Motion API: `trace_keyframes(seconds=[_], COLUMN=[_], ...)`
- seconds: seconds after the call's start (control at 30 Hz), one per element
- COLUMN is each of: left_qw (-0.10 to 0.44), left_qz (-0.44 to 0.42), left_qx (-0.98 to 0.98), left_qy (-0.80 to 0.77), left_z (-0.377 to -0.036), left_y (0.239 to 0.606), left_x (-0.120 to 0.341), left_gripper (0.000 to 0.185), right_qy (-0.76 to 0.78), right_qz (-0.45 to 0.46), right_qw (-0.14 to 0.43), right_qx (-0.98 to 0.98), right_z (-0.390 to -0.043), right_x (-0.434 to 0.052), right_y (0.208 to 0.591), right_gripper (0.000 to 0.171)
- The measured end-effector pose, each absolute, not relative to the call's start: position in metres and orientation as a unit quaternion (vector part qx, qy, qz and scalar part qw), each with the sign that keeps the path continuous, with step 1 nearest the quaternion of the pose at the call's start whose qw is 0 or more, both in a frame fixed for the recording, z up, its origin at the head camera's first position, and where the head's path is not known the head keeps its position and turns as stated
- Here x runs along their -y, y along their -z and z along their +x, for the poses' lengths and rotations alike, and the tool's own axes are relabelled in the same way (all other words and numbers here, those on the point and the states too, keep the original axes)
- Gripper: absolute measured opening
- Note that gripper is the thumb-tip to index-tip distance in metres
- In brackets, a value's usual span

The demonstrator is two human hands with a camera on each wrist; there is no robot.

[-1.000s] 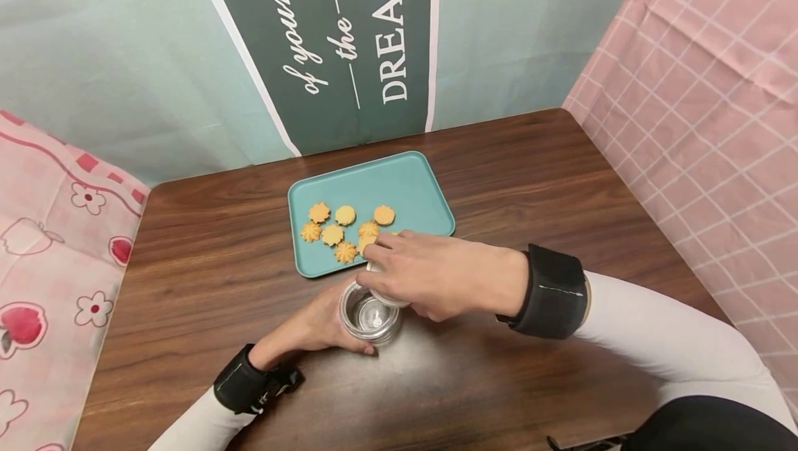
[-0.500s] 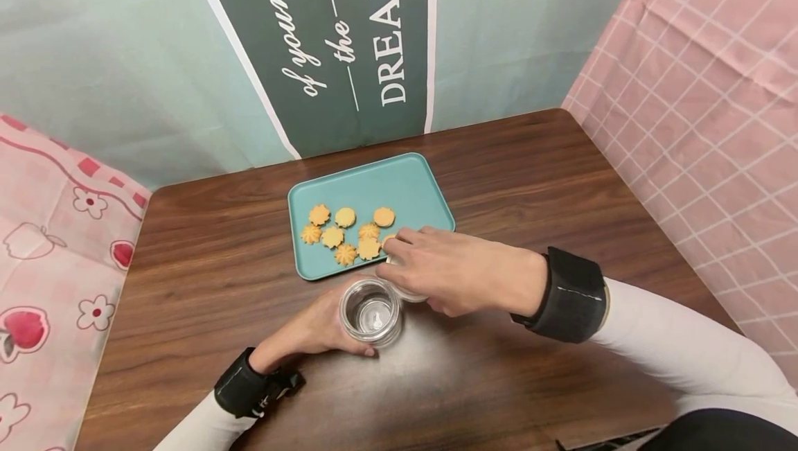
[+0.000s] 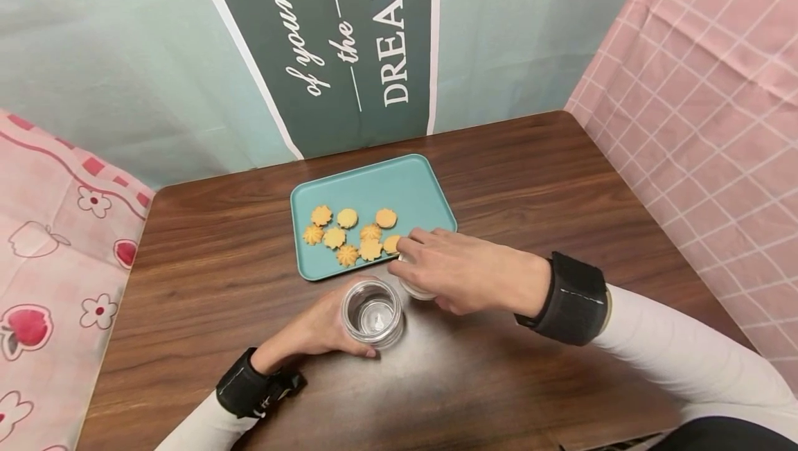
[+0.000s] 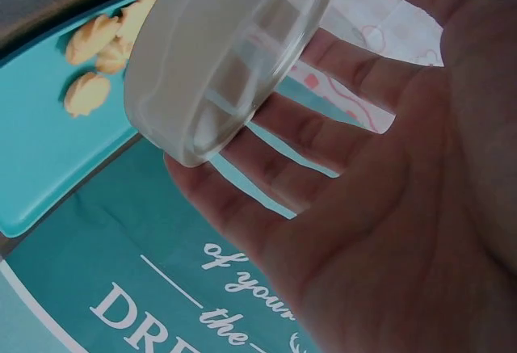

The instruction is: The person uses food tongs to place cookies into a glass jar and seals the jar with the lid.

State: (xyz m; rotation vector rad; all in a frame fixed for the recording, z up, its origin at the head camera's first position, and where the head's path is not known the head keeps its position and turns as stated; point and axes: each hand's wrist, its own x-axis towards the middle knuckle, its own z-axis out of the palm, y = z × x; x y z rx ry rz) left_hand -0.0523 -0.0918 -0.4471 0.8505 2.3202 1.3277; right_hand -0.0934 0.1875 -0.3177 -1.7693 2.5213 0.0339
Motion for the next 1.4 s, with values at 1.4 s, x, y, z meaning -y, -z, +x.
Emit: trace_keyframes(seconds=[1.4], left_qw=[0.168], left_qz=[0.296], left_qx=[-0.816], left_qy=[-0.468], left_z=[-0.052], left_y=[0.447], left_x=[0.091], left_gripper=[0.099], right_qy=[-0.013], right_qz=[-0.538], right_qw=[0.052], right_qx=[-0.841], right_z=[-0.085], right_x=[-0.182], right_y=[0.375], right_gripper=[0.063])
